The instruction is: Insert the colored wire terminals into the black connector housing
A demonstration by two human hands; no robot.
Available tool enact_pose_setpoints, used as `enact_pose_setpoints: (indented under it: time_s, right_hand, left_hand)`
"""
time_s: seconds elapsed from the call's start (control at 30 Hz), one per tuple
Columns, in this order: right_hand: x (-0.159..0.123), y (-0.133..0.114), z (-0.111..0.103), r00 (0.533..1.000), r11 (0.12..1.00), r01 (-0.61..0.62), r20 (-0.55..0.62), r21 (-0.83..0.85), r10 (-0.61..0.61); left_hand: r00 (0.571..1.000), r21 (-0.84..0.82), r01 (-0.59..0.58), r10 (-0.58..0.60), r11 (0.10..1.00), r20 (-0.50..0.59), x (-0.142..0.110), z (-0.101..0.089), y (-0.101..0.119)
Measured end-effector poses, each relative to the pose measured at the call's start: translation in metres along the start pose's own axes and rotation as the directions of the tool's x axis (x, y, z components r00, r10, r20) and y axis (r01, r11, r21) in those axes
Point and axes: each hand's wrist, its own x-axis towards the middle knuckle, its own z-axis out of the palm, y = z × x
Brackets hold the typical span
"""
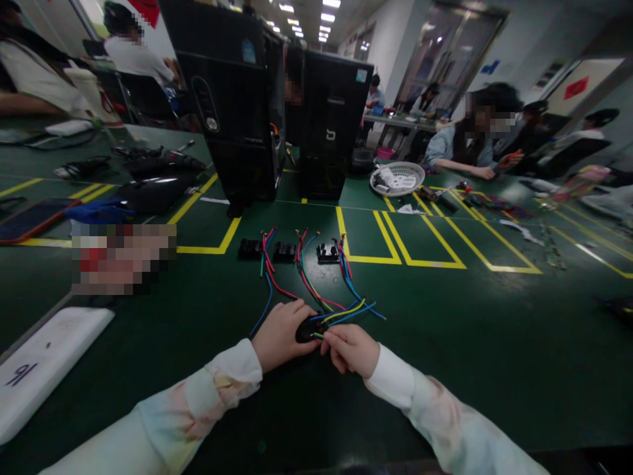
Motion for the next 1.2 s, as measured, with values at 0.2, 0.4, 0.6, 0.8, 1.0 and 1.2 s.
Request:
enact_pose_setpoints:
  time_s: [0.2, 0.4, 0.6, 0.8, 1.0, 1.2]
  right_hand:
    - [0.000, -0.004, 0.000, 0.995, 0.984, 0.005, -0.094, -0.178, -0.022]
    - [-0.012, -0.014, 0.008, 0.920, 0.738, -0.010, -0.296, -0.674, -0.258]
    - [-0.010, -0.008, 0.009, 0.878, 0.701, 0.139, -0.241, -0.699, -0.414]
    - [-0.010, -0.012, 0.008, 0.870, 0.620, 0.044, -0.275, -0.783, -0.409]
    - [-0.011, -0.017, 0.011, 0.869, 0.555, -0.046, -0.307, -0.831, -0.388]
    - [-0.012, -0.014, 0.012, 0.866, 0.526, -0.037, -0.290, -0.849, -0.408]
  left_hand:
    - [1.000, 0.006, 0.000, 0.000, 1.000, -0.008, 0.000, 0.000, 0.001]
    - [1.000, 0.027, 0.004, -0.004, 1.000, 0.008, 0.001, -0.001, 0.001]
    - [1.000, 0.042, 0.009, -0.009, 0.999, 0.018, 0.001, -0.001, 0.001]
    - [1.000, 0.040, -0.004, 0.003, 0.999, 0.018, 0.001, -0.002, 0.003]
    - [1.000, 0.028, -0.019, 0.019, 0.999, 0.010, 0.001, -0.001, 0.001]
    - [0.999, -0.019, -0.034, 0.033, 0.999, -0.031, 0.000, -0.001, -0.001]
